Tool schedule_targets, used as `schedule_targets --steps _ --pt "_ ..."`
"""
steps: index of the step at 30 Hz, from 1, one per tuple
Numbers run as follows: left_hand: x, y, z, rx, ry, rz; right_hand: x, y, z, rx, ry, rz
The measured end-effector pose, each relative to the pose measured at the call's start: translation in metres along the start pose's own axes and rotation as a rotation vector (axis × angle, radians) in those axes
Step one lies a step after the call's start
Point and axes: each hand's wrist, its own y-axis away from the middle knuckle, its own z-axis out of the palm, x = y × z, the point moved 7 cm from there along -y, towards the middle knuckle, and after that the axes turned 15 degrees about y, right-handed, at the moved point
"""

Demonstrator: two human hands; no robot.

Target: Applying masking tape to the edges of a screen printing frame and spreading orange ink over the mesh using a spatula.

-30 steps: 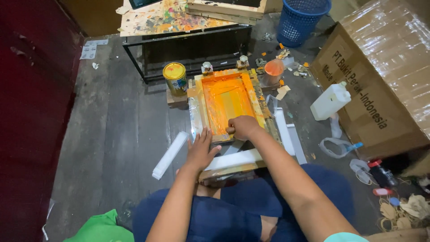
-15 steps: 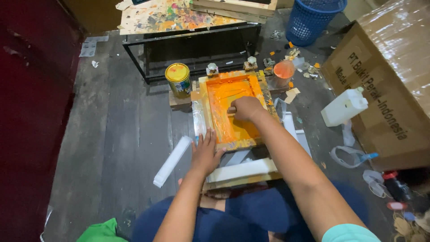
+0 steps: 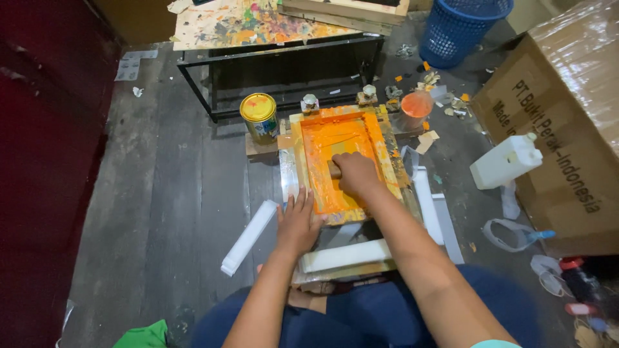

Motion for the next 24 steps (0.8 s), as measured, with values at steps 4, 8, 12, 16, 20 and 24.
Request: schedule_targets --steps 4,8,12,16,20,24 --pt "0.004 0.018 0.003 -0.008 -0.010 0.017 -0.007 0.028 0.013 -0.003 -0.040 0.005" --pt "0.003 0.034 0.009 -0.001 0.011 0.016 -0.011 0.055 0.022 -0.097 0.047 0.000" --pt "0.001 0.044 0.014 -0.002 0.010 0.023 -0.012 0.078 0.031 -0.155 0.012 0.008" --pt "0.007 0.049 0.012 0.014 0.010 0.036 -0.014 0.087 0.024 -0.146 0.004 -0.001" --pt "0.013 0.051 0.007 0.008 0.049 0.020 -0.019 0.084 0.000 -0.161 0.014 -0.048" --pt "0.011 0.039 0.006 -0.003 0.071 -0.002 -0.006 0.053 -0.006 -0.172 0.051 -0.027"
